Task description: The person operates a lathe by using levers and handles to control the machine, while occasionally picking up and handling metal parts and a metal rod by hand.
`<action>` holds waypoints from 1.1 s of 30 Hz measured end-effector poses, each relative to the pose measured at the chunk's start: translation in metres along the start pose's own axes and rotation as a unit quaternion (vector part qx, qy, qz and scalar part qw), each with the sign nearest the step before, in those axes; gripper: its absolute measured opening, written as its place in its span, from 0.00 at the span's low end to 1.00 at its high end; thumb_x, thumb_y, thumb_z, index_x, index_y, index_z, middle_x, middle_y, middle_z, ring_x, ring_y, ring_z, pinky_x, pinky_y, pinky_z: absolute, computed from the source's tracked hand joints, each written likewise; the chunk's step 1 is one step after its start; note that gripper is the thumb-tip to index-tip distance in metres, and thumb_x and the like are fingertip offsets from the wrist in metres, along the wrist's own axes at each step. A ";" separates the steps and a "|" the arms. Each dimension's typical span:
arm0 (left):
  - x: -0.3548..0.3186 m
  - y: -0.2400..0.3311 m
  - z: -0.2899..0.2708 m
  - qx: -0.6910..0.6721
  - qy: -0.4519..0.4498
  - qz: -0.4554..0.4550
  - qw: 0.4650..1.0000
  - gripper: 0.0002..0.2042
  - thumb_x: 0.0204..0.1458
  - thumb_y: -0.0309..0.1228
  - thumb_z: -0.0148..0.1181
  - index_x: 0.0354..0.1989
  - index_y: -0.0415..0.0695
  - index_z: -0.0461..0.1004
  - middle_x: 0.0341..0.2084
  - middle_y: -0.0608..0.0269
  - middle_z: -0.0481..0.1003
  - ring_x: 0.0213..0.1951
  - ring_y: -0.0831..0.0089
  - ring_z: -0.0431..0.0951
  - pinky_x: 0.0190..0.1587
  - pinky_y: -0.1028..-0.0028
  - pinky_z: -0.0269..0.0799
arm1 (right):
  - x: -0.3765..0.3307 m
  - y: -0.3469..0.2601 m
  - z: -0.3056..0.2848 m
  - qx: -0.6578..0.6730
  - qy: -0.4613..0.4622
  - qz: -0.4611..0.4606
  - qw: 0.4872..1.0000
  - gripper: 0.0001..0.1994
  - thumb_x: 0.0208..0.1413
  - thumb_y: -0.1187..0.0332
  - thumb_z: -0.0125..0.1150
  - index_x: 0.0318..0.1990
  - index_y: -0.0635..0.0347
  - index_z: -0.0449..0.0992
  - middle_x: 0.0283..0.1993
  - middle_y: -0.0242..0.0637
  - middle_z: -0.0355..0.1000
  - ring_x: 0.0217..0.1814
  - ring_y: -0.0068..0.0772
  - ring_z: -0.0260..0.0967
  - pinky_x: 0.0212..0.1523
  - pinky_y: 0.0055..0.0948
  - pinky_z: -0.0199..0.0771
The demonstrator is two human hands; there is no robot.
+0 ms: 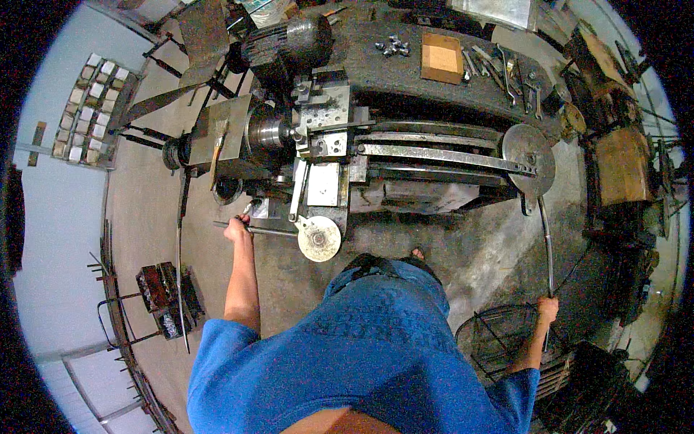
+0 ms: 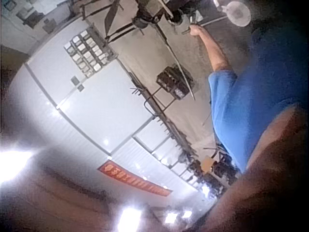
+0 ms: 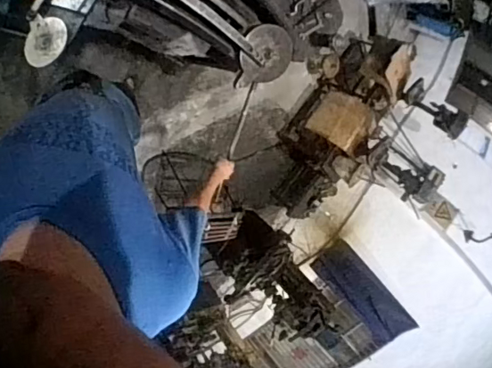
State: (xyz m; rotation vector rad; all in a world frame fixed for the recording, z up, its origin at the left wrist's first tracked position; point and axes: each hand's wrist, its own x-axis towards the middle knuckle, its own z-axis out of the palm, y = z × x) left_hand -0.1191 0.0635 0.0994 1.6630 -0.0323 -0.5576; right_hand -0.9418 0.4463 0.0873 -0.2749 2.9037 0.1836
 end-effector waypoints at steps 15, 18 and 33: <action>0.000 0.000 -0.002 -0.022 0.006 0.017 1.000 0.02 0.41 0.16 0.45 0.24 0.29 0.62 0.16 0.52 0.69 0.12 0.69 0.68 0.16 0.72 0.70 | 0.040 0.058 0.066 -0.127 0.075 -0.213 0.966 0.10 0.54 0.63 0.45 0.30 0.56 0.71 0.24 0.35 0.65 0.23 0.30 0.63 0.22 0.29 0.66; -0.001 0.002 -0.001 -0.002 0.006 0.019 1.000 0.02 0.41 0.16 0.44 0.23 0.29 0.63 0.16 0.52 0.69 0.12 0.68 0.69 0.15 0.72 0.70 | 0.032 0.055 0.054 -0.185 0.051 -0.233 0.953 0.10 0.54 0.63 0.44 0.32 0.57 0.70 0.26 0.36 0.66 0.23 0.29 0.63 0.22 0.29 0.65; -0.043 -0.004 -0.004 0.043 -0.034 -0.010 0.998 0.07 0.44 0.21 0.45 0.25 0.27 0.66 0.18 0.48 0.70 0.15 0.62 0.71 0.17 0.66 0.72 | 0.195 -0.078 0.021 -0.210 0.343 -0.360 0.842 0.16 0.46 0.58 0.50 0.39 0.56 0.69 0.36 0.36 0.66 0.34 0.35 0.62 0.33 0.34 0.63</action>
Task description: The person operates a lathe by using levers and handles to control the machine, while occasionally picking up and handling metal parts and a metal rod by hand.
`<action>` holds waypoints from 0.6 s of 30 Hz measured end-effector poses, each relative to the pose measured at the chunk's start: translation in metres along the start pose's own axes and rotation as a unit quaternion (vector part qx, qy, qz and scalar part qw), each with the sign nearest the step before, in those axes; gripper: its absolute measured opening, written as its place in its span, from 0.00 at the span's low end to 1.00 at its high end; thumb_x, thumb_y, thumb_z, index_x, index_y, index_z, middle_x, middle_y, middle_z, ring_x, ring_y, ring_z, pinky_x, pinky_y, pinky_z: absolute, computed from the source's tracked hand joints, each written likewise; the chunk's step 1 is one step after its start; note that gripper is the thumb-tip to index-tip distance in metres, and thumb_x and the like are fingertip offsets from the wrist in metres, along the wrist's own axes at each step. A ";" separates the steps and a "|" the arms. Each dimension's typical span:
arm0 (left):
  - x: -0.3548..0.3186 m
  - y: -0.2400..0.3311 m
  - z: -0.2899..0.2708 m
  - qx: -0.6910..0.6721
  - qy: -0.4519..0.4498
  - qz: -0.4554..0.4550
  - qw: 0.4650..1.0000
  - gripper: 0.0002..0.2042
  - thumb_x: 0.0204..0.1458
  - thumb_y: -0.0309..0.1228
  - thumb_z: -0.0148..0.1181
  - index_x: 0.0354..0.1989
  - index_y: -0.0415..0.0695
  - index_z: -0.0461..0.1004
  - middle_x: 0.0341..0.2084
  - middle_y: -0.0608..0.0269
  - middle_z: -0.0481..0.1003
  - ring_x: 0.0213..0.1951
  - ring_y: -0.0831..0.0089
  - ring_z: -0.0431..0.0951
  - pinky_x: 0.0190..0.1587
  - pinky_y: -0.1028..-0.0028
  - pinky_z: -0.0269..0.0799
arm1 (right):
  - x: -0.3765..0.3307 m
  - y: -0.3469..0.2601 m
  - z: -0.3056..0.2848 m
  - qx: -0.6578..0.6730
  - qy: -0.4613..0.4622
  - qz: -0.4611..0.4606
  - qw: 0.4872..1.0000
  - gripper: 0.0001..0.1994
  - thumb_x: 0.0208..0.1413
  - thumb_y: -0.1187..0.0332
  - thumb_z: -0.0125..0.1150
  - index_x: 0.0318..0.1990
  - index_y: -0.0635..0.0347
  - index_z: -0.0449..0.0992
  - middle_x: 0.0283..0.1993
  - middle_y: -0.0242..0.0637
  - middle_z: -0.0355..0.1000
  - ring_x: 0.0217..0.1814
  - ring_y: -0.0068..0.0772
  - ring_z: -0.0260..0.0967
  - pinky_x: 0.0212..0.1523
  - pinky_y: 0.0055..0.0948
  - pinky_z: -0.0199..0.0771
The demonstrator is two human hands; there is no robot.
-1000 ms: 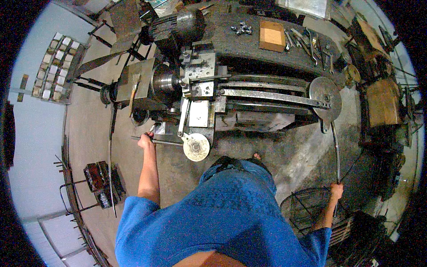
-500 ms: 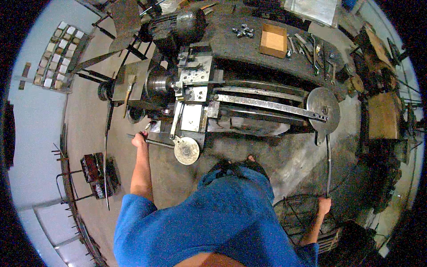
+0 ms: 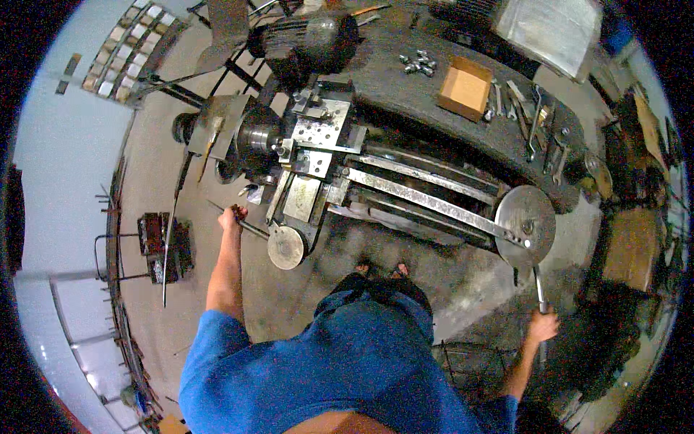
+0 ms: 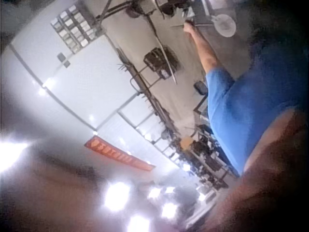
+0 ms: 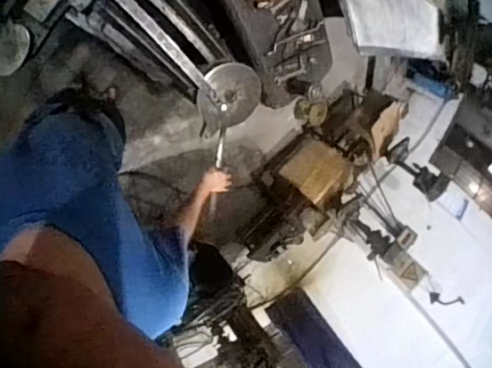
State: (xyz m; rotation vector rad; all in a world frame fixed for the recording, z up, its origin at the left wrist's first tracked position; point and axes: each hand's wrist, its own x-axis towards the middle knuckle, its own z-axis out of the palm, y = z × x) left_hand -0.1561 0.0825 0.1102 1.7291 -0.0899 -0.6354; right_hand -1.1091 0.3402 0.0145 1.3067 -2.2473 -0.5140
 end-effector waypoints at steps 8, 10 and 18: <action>-0.001 0.003 0.005 0.014 0.013 -0.001 1.000 0.05 0.41 0.19 0.46 0.21 0.28 0.64 0.15 0.50 0.67 0.14 0.63 0.69 0.17 0.66 0.73 | 0.112 0.057 0.087 0.045 0.076 -0.148 0.985 0.07 0.54 0.69 0.44 0.33 0.58 0.69 0.28 0.34 0.65 0.26 0.26 0.62 0.26 0.25 0.65; 0.002 0.007 0.003 0.033 -0.003 -0.015 0.999 0.03 0.40 0.17 0.47 0.20 0.28 0.63 0.14 0.51 0.66 0.14 0.63 0.69 0.17 0.66 0.73 | 0.126 0.070 0.085 0.077 0.050 -0.174 0.980 0.06 0.53 0.69 0.46 0.33 0.59 0.69 0.28 0.35 0.65 0.27 0.27 0.63 0.27 0.27 0.66; 0.013 0.014 -0.005 0.006 0.049 -0.046 0.998 0.06 0.42 0.17 0.43 0.25 0.25 0.65 0.20 0.44 0.69 0.16 0.59 0.71 0.21 0.64 0.75 | -0.016 0.066 -0.030 0.140 -0.182 0.064 0.971 0.16 0.44 0.60 0.56 0.28 0.68 0.68 0.23 0.47 0.67 0.22 0.48 0.67 0.21 0.40 0.66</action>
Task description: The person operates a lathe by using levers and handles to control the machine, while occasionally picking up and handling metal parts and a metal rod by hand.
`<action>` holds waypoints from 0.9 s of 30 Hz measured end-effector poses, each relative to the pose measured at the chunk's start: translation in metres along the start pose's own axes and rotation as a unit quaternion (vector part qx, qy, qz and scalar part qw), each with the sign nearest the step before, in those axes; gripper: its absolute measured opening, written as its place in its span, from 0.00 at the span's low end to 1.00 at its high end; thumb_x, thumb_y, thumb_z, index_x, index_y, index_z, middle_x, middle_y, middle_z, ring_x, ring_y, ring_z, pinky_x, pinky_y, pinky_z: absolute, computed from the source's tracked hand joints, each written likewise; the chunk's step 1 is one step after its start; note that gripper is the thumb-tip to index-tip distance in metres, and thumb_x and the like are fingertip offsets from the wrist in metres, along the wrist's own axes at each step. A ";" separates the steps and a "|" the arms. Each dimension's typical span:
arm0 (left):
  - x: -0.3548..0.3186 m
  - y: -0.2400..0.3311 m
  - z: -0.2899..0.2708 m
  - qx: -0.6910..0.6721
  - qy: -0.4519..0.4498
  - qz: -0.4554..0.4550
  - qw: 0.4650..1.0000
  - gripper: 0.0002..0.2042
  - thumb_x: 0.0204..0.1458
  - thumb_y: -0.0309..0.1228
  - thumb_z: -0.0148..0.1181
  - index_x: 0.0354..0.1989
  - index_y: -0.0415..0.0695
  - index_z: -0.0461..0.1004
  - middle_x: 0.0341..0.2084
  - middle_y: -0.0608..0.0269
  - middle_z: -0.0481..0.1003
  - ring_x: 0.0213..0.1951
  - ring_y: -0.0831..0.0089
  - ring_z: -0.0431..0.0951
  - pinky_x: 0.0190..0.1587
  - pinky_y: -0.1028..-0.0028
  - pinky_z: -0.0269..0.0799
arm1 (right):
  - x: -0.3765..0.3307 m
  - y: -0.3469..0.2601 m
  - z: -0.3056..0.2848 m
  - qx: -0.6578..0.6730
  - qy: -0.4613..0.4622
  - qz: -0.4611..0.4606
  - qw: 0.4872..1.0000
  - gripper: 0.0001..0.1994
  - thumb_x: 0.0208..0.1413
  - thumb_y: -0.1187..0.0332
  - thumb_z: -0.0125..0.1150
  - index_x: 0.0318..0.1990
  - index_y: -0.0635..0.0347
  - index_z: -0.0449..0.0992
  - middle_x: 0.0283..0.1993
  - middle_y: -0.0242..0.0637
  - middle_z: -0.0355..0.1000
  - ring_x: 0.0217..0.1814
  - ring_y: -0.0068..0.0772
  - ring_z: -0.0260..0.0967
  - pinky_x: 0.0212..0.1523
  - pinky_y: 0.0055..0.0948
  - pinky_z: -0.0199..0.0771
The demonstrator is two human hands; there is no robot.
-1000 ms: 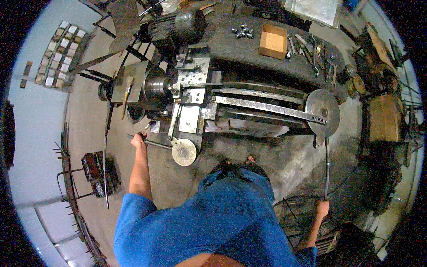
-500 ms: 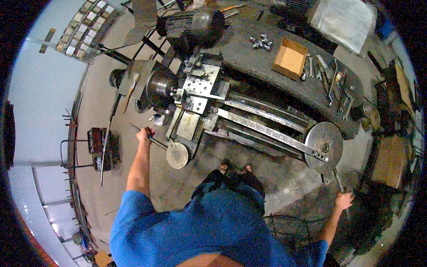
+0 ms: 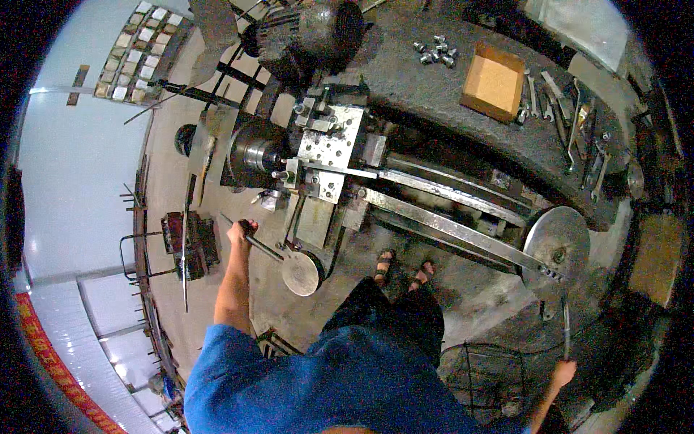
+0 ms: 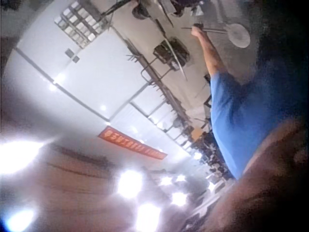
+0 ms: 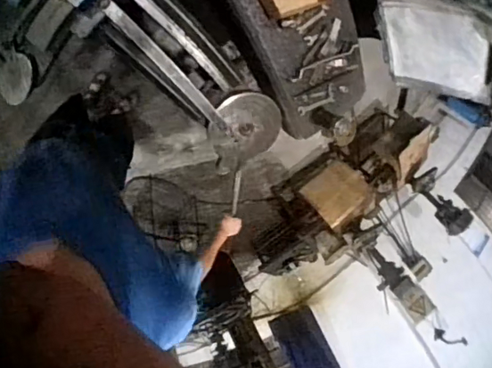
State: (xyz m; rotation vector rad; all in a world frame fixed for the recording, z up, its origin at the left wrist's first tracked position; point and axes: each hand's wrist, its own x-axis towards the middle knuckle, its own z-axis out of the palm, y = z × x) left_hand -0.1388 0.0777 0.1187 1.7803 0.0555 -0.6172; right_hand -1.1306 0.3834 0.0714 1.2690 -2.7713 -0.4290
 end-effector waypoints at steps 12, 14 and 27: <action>0.014 -0.006 -0.001 -0.038 -0.008 -0.005 0.999 0.05 0.42 0.16 0.44 0.29 0.27 0.61 0.19 0.47 0.68 0.14 0.61 0.68 0.18 0.66 0.73 | -0.108 -0.067 -0.024 0.134 -0.097 0.143 0.976 0.15 0.39 0.62 0.51 0.25 0.70 0.70 0.28 0.55 0.67 0.32 0.57 0.65 0.31 0.44 0.65; 0.003 -0.001 0.005 -0.018 0.001 -0.002 1.000 0.04 0.42 0.17 0.45 0.28 0.28 0.63 0.18 0.48 0.68 0.14 0.62 0.68 0.18 0.66 0.73 | -0.113 -0.102 -0.056 0.165 -0.119 0.226 0.953 0.16 0.38 0.62 0.51 0.25 0.70 0.69 0.30 0.54 0.67 0.34 0.59 0.65 0.33 0.44 0.64; -0.008 0.005 0.009 0.017 0.005 -0.002 1.000 0.04 0.44 0.20 0.45 0.25 0.31 0.66 0.18 0.50 0.70 0.13 0.64 0.69 0.20 0.68 0.73 | -0.152 -0.090 -0.004 0.161 -0.107 0.224 0.955 0.19 0.40 0.57 0.53 0.29 0.68 0.68 0.31 0.55 0.68 0.33 0.57 0.65 0.35 0.44 0.64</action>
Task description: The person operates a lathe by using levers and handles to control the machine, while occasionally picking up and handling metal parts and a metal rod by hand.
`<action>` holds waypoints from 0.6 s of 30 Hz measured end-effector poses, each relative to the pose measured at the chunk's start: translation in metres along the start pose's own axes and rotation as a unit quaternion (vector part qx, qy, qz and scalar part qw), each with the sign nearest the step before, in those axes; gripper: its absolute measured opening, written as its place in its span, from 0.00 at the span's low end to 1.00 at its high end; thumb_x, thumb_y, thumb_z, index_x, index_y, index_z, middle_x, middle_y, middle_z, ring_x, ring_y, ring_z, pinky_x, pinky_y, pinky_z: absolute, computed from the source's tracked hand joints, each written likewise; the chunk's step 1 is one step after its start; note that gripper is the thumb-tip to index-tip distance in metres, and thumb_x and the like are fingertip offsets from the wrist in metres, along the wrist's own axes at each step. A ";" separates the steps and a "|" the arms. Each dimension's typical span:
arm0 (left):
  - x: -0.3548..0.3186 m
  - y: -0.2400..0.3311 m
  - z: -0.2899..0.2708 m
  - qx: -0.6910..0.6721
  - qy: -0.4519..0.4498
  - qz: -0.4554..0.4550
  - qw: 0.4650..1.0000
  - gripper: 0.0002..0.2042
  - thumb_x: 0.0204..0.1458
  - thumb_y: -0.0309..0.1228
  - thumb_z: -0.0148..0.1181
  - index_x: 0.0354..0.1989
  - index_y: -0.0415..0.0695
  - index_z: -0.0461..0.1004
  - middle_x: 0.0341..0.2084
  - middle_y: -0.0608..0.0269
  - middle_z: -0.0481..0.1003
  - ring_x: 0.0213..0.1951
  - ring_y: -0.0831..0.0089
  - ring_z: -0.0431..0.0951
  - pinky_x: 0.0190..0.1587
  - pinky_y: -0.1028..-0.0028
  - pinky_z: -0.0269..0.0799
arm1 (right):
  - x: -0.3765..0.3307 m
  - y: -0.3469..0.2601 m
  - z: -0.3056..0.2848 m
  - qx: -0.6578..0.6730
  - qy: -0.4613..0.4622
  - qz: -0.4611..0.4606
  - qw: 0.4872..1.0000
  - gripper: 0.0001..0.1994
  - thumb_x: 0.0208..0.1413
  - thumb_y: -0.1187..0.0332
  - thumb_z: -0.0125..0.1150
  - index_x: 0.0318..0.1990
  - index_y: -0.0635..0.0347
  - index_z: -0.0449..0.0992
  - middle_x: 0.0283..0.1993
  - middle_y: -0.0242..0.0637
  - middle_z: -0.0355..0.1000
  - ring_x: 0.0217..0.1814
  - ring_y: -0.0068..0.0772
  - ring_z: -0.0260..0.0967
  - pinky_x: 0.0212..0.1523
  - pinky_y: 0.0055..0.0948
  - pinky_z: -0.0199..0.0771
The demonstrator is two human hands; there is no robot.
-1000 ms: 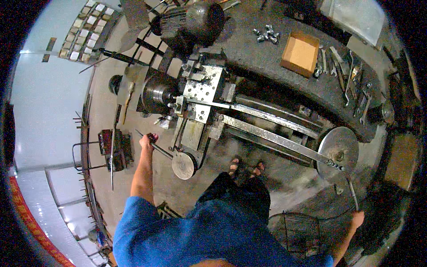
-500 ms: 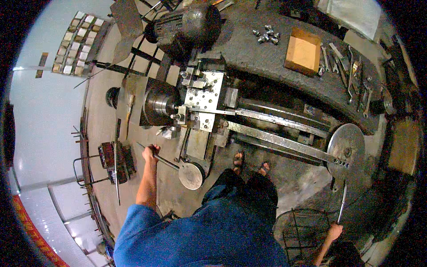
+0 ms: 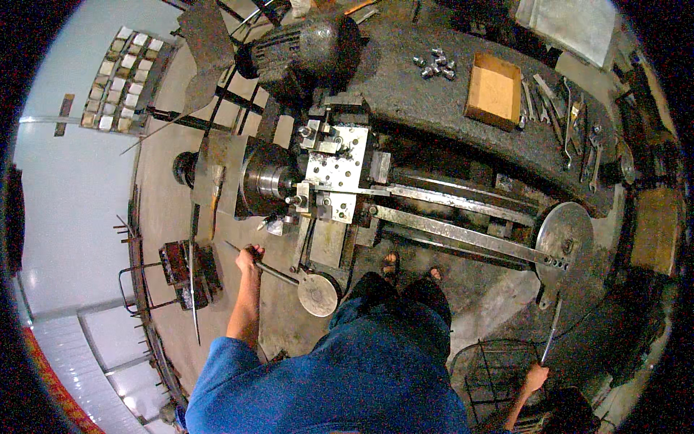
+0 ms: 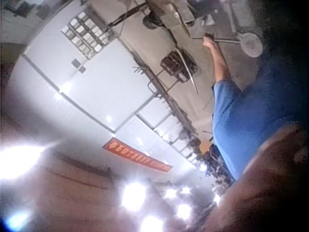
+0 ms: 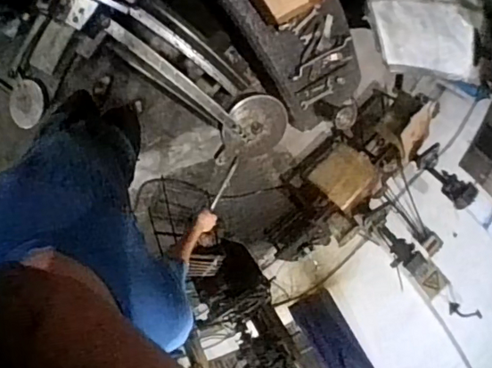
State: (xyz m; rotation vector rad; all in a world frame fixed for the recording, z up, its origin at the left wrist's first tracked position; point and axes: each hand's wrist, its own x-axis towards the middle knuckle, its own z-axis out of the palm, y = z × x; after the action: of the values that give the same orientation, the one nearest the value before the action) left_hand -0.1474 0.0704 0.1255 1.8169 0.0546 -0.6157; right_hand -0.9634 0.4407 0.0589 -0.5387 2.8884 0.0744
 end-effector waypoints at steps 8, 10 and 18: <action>0.014 -0.008 -0.004 -0.017 0.002 -0.003 1.000 0.04 0.43 0.19 0.45 0.26 0.30 0.65 0.17 0.51 0.69 0.12 0.64 0.69 0.18 0.67 0.72 | -0.019 -0.043 -0.031 -0.025 -0.036 0.057 0.997 0.17 0.42 0.58 0.51 0.30 0.67 0.67 0.33 0.57 0.69 0.37 0.57 0.67 0.36 0.45 0.65; 0.015 -0.009 -0.005 -0.011 0.005 0.002 1.000 0.04 0.43 0.19 0.46 0.26 0.30 0.65 0.17 0.51 0.69 0.13 0.64 0.69 0.18 0.68 0.71 | -0.015 -0.034 -0.027 -0.021 -0.036 0.036 0.998 0.17 0.43 0.59 0.50 0.30 0.67 0.67 0.33 0.56 0.69 0.37 0.57 0.67 0.35 0.46 0.65; 0.016 -0.012 -0.011 0.009 -0.006 0.015 1.000 0.05 0.41 0.21 0.45 0.20 0.30 0.66 0.16 0.51 0.70 0.14 0.65 0.71 0.18 0.70 0.71 | 0.005 -0.087 -0.029 -0.075 0.027 -0.048 0.996 0.15 0.44 0.58 0.50 0.27 0.65 0.68 0.29 0.49 0.70 0.29 0.50 0.69 0.30 0.44 0.68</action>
State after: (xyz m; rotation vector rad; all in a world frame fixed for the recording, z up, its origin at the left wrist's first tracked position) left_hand -0.1331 0.0802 0.1105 1.8275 0.0134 -0.6083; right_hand -0.9419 0.3558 0.0854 -0.7170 2.9187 0.2681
